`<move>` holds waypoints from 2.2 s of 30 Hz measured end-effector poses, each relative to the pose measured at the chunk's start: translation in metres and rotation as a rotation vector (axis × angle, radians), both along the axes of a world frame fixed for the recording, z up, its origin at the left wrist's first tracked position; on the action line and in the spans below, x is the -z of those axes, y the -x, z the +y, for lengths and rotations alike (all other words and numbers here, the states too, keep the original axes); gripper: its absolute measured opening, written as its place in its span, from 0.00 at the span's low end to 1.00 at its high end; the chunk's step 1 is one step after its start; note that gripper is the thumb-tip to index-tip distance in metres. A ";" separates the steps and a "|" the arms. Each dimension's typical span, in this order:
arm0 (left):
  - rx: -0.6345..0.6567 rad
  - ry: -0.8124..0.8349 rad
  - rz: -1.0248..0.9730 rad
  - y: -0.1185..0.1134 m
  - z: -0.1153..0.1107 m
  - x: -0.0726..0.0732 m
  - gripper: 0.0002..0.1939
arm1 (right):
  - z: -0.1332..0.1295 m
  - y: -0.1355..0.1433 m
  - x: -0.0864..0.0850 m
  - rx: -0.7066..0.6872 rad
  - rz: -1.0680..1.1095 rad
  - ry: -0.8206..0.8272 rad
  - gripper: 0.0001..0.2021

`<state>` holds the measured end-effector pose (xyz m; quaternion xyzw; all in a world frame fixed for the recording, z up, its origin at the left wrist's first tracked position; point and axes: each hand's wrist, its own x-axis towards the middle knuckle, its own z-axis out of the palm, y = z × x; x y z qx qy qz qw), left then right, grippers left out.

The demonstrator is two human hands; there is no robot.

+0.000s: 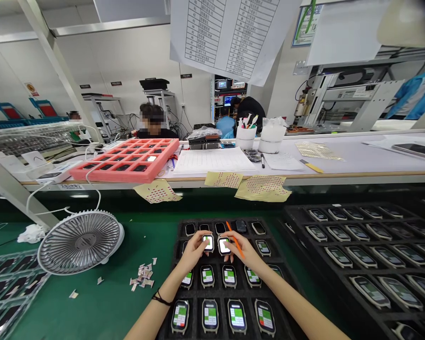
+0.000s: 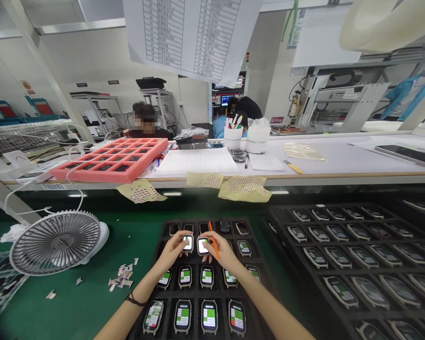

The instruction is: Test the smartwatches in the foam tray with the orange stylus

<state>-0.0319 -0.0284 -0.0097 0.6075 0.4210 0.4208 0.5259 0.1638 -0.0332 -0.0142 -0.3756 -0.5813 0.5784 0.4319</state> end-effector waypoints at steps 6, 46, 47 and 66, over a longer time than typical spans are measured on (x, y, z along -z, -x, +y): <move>0.002 -0.003 0.018 0.000 0.000 0.000 0.21 | -0.003 0.000 -0.004 -0.004 -0.031 -0.004 0.16; 0.037 -0.029 -0.059 0.002 0.001 0.006 0.25 | 0.003 0.001 0.008 0.020 0.056 -0.034 0.19; 0.031 -0.029 -0.056 0.002 0.001 0.006 0.24 | 0.003 0.001 0.007 0.030 0.051 -0.029 0.18; -0.024 -0.041 0.028 0.001 0.001 0.001 0.22 | -0.001 -0.002 -0.004 0.123 0.023 -0.005 0.16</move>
